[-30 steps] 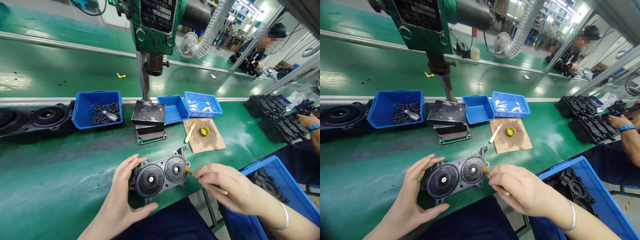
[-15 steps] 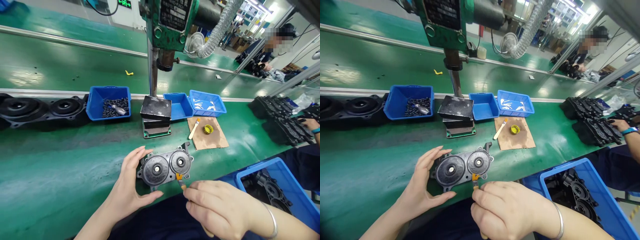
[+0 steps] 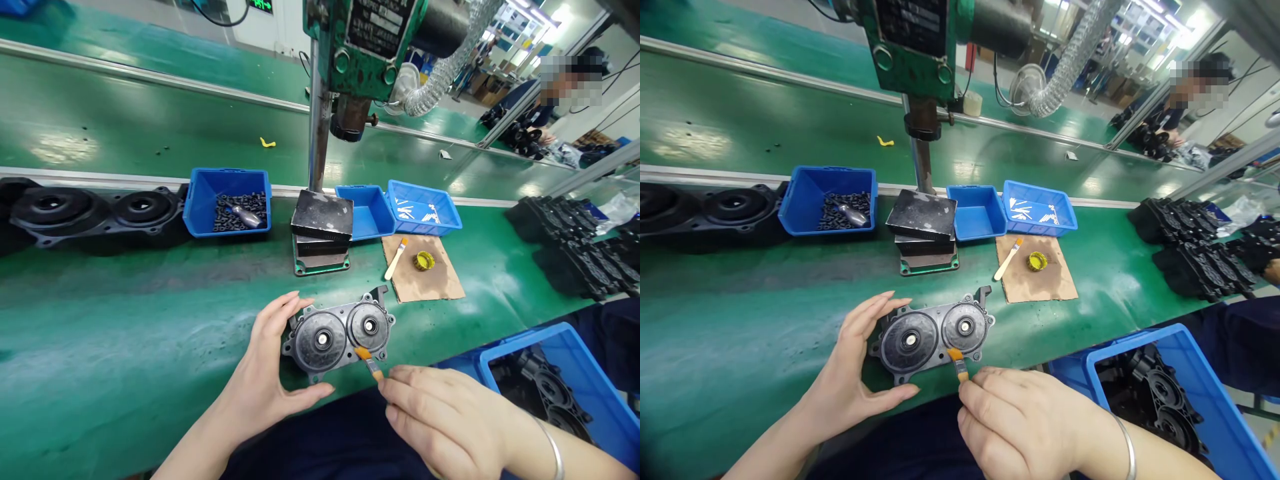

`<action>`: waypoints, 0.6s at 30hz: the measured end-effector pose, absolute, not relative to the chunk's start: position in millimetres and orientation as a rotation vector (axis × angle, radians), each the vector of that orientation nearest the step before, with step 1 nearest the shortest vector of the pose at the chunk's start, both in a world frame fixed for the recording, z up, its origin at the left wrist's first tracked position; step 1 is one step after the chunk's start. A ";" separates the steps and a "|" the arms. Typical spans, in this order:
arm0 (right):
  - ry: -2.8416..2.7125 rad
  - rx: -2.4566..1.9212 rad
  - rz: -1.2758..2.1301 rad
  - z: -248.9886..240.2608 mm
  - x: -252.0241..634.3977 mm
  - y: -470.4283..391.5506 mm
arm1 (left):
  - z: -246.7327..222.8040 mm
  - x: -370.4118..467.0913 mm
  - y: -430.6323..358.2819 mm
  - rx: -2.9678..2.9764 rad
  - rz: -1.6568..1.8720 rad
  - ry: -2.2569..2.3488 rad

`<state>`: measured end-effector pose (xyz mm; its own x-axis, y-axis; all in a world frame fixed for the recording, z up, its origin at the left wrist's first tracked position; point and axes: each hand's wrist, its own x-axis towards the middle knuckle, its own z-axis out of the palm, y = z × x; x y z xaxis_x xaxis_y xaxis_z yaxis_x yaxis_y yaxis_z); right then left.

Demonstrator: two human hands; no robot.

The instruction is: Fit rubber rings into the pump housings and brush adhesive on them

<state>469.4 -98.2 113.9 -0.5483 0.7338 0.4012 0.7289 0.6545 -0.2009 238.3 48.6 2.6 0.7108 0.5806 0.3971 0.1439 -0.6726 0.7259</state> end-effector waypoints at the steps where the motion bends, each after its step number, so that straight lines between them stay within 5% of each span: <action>1: -2.425 -1.159 0.026 116.1 471.6 -100.8 | 2.8 238.5 48.6 2.227 0.811 0.557; 11: -1.796 -1.298 0.494 104.8 477.2 -86.9 | 2.6 237.2 48.7 2.236 0.795 0.550; 18: -1.844 -1.293 0.674 107.4 483.4 -47.1 | 1.8 237.6 49.3 2.212 0.809 0.540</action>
<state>483.4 -47.1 107.4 -0.1881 0.9387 0.2889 0.5307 0.3446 -0.7743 237.6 49.3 1.8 0.7170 0.5794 0.3876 0.1356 -0.6613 0.7377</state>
